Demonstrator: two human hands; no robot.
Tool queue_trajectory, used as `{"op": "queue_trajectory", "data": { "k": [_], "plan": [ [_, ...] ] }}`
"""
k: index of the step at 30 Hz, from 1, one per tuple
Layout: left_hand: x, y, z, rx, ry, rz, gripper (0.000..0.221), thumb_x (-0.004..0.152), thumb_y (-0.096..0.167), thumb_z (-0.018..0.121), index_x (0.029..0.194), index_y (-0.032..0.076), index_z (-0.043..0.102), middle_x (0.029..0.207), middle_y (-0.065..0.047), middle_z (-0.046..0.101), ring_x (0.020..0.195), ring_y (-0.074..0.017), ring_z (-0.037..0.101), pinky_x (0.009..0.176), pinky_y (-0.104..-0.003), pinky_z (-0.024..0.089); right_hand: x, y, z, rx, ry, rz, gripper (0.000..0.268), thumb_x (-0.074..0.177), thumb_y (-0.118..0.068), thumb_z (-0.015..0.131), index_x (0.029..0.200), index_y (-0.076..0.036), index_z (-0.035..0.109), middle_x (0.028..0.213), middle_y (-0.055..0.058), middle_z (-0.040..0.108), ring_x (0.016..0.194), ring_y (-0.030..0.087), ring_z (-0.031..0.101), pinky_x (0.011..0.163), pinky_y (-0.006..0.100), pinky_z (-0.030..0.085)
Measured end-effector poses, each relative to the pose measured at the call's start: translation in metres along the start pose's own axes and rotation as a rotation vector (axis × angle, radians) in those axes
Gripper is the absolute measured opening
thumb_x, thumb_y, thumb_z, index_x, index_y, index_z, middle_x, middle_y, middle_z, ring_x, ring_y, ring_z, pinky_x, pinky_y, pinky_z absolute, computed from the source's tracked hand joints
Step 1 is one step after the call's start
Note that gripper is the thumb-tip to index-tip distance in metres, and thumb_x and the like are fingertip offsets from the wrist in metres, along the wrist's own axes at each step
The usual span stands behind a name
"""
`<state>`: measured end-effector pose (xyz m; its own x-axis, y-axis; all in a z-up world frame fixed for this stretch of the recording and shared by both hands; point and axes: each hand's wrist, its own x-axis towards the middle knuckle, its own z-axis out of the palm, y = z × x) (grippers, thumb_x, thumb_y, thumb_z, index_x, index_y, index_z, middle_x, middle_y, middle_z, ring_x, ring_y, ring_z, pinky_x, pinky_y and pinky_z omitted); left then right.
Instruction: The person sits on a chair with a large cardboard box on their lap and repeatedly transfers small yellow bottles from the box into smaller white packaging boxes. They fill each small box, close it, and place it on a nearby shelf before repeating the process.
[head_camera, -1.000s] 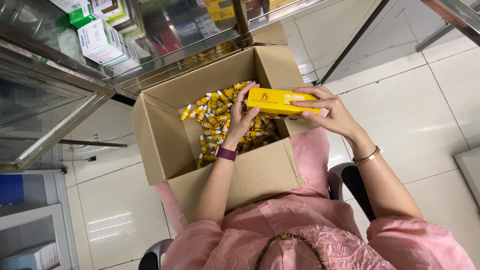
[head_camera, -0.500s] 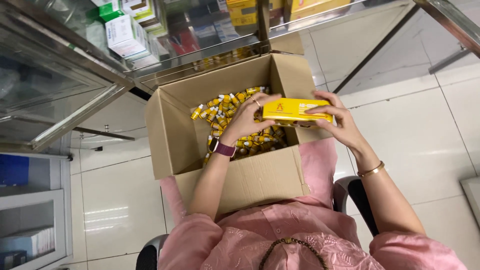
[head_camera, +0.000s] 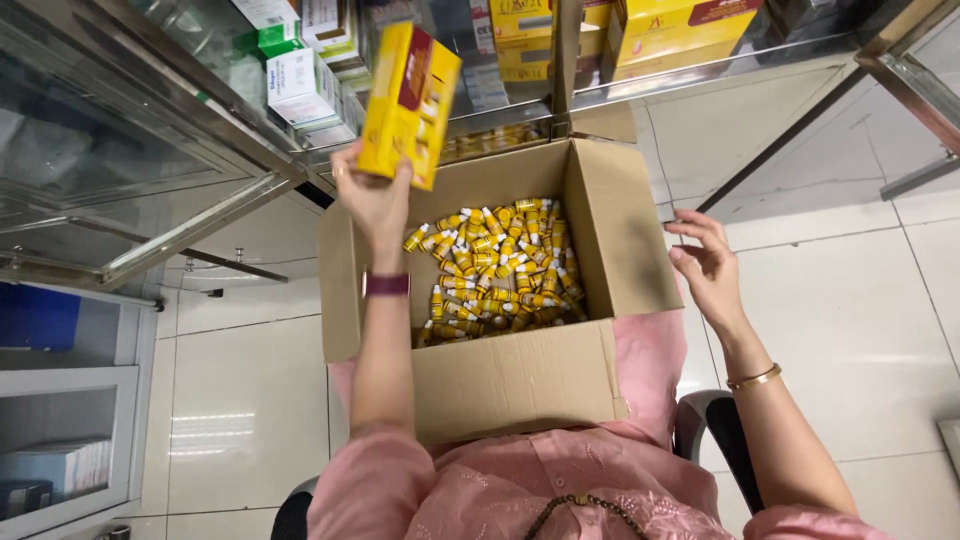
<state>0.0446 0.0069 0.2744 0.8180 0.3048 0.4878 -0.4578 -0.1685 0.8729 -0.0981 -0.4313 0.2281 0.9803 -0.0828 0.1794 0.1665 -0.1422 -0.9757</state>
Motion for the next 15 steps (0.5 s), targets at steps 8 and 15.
{"op": "queue_trajectory", "data": {
  "k": [8,15],
  "plan": [
    [0.069,-0.024,0.034,0.769,0.285,-0.010,0.060,0.076,0.019,0.089,0.123,0.012,0.054,0.118,-0.018,0.055,0.106,-0.0400,0.064,0.087,-0.051,0.054,-0.004,0.004,0.006,-0.100,-0.100,-0.048,0.028,0.095,-0.006,0.065,0.123,-0.007,0.069,0.143,0.008,0.057,0.133,0.019,0.055,0.102,0.032,0.052],
    [0.078,-0.025,0.051,0.870,0.328,0.116,0.063,0.077,0.025,0.091,0.125,0.012,0.052,0.118,-0.018,0.055,0.111,-0.0417,0.060,0.091,-0.053,0.053,-0.006,0.020,0.005,-0.118,-0.118,0.020,0.026,0.094,-0.010,0.067,0.120,-0.007,0.070,0.136,0.005,0.063,0.125,0.017,0.060,0.098,0.032,0.052]
  ]
}}
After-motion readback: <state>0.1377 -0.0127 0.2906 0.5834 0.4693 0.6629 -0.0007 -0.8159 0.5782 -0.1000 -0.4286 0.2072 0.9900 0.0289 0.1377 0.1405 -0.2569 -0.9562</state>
